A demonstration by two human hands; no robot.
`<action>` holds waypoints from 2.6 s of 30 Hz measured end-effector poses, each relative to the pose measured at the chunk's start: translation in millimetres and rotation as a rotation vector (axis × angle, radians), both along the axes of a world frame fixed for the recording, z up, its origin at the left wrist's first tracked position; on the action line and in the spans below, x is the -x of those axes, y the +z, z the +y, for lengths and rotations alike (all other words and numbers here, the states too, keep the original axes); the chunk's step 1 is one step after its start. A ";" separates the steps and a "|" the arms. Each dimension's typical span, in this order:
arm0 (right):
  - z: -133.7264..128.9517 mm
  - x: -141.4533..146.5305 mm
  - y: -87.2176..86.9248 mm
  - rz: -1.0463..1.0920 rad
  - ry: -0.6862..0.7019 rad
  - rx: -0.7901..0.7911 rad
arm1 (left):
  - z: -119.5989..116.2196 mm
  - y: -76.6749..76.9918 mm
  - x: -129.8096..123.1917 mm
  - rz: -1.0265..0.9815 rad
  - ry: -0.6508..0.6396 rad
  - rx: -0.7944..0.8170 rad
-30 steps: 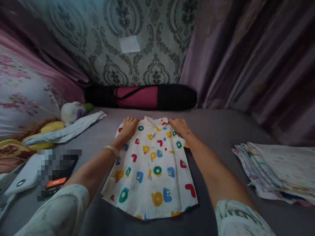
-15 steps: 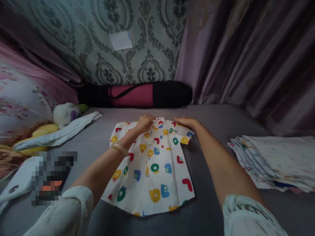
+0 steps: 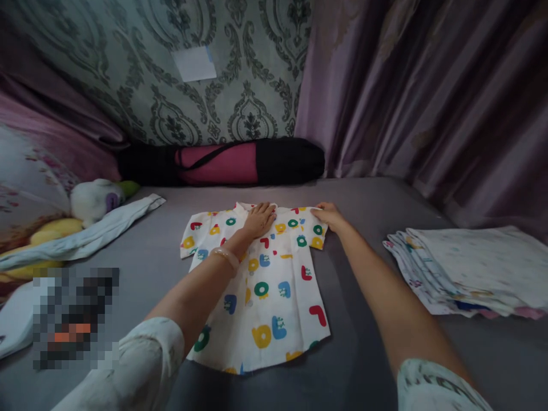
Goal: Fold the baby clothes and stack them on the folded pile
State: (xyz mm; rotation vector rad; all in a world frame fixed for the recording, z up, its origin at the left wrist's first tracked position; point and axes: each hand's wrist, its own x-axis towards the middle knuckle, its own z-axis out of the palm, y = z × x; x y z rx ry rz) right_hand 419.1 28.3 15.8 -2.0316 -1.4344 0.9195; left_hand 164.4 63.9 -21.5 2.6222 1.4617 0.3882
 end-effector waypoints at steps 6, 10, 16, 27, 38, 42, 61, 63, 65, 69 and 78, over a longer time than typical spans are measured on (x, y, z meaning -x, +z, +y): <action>-27.8 11.1 -10.7 -0.633 0.003 -0.104 | -0.6 2.8 -3.3 0.019 0.039 0.041; -40.1 20.0 -3.2 -0.860 0.042 -0.061 | 1.5 10.8 -0.8 0.027 0.007 0.146; -32.6 76.0 6.6 -0.915 0.238 -0.377 | -10.1 26.8 7.5 0.031 -0.090 0.156; -4.2 141.4 -27.3 -0.639 0.523 -0.248 | -28.4 36.9 94.2 -0.159 -0.099 -0.020; -6.8 153.9 -16.6 -0.633 0.439 -0.259 | -7.2 33.7 206.8 -0.416 0.611 0.181; -14.8 202.7 -5.1 -0.583 0.575 -0.413 | -5.1 30.6 207.4 -0.590 0.651 0.333; 2.3 253.3 -23.7 -0.561 0.570 -0.293 | 7.1 54.8 240.8 -0.394 0.664 0.542; 2.1 253.5 -23.0 -0.567 0.573 -0.288 | 6.3 54.9 249.8 -0.442 0.690 0.485; 2.4 253.3 -22.9 -0.572 0.574 -0.287 | 5.5 51.8 253.1 -0.522 0.710 0.441; 3.1 253.2 -23.8 -0.584 0.574 -0.278 | 4.6 40.8 240.3 -0.596 0.809 0.428; 2.1 253.0 -24.5 -0.569 0.565 -0.310 | -19.8 25.4 206.3 -0.177 0.831 0.159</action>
